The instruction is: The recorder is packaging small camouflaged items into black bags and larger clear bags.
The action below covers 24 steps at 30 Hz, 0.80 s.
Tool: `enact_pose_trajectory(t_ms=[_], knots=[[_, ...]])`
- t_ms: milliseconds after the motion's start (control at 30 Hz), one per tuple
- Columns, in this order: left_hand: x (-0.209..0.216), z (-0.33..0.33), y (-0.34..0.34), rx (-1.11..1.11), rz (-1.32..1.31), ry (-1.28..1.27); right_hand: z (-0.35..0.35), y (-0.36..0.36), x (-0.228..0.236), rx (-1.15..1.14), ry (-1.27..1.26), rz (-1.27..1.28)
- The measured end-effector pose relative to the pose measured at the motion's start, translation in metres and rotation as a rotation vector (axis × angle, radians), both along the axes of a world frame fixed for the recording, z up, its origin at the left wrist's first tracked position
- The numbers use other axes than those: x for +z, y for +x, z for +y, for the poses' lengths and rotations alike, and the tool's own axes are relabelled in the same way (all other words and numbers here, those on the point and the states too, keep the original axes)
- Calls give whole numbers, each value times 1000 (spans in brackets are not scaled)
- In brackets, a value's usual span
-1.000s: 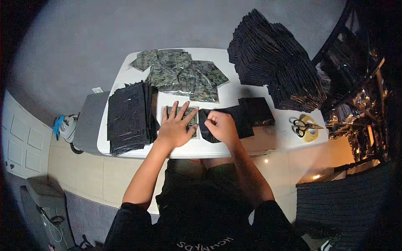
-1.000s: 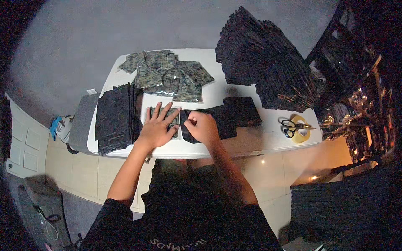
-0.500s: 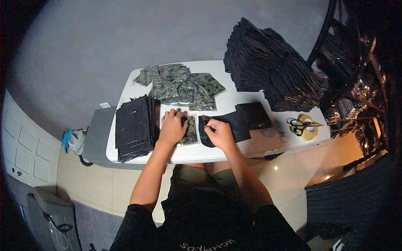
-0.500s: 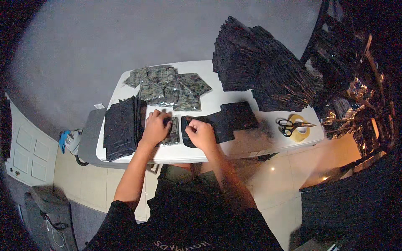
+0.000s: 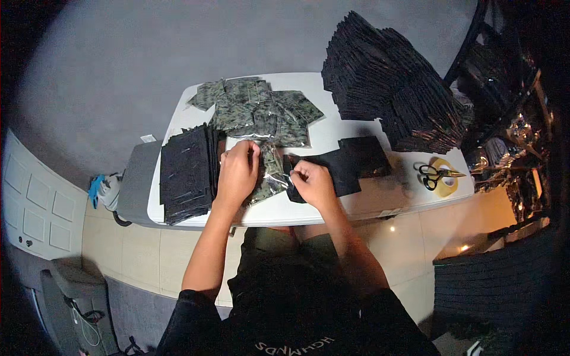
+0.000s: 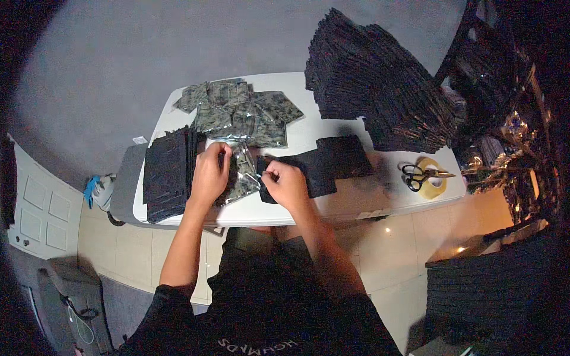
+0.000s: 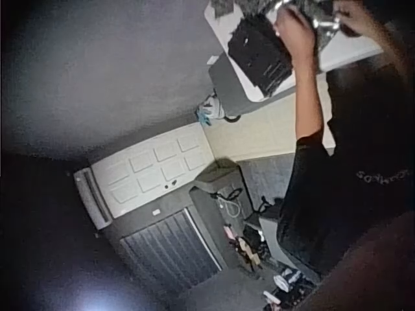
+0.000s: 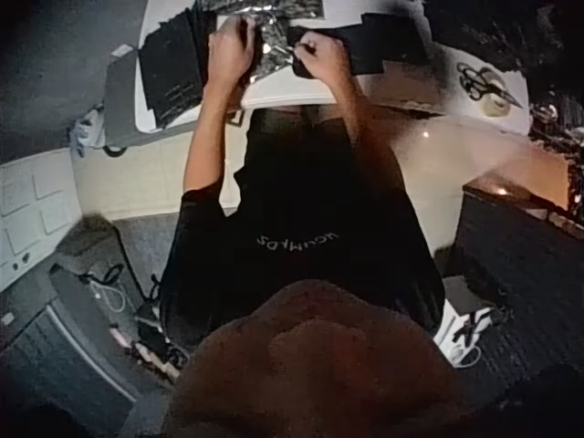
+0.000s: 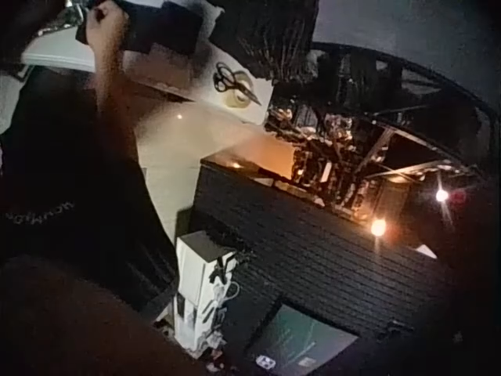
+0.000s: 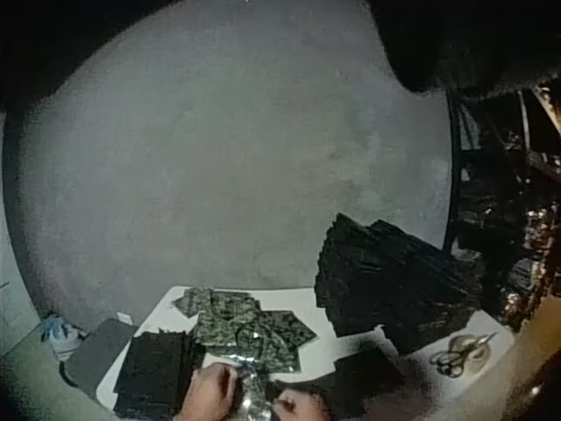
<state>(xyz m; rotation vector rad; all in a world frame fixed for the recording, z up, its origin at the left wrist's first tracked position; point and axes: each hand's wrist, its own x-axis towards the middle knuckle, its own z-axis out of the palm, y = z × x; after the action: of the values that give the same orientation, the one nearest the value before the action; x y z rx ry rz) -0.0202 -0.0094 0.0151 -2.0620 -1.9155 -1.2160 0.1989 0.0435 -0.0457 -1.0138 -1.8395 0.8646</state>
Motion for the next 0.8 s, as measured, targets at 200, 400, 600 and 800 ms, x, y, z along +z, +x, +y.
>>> enact_pose_trajectory(t_ms=[200, 400, 600, 800], knots=[[-12, -5, 12, -39, -128, -100, -4, -4, 4, -18, -27, 19], [-19, -12, 18, -95, -45, -60, -7, -4, 5, -35, 62, 11], [-19, -15, 20, -142, 168, 24, -7, -5, 8, -38, 57, -10], [-19, -8, 27, -100, 197, -43, -10, -6, 11, 23, 201, -66]])
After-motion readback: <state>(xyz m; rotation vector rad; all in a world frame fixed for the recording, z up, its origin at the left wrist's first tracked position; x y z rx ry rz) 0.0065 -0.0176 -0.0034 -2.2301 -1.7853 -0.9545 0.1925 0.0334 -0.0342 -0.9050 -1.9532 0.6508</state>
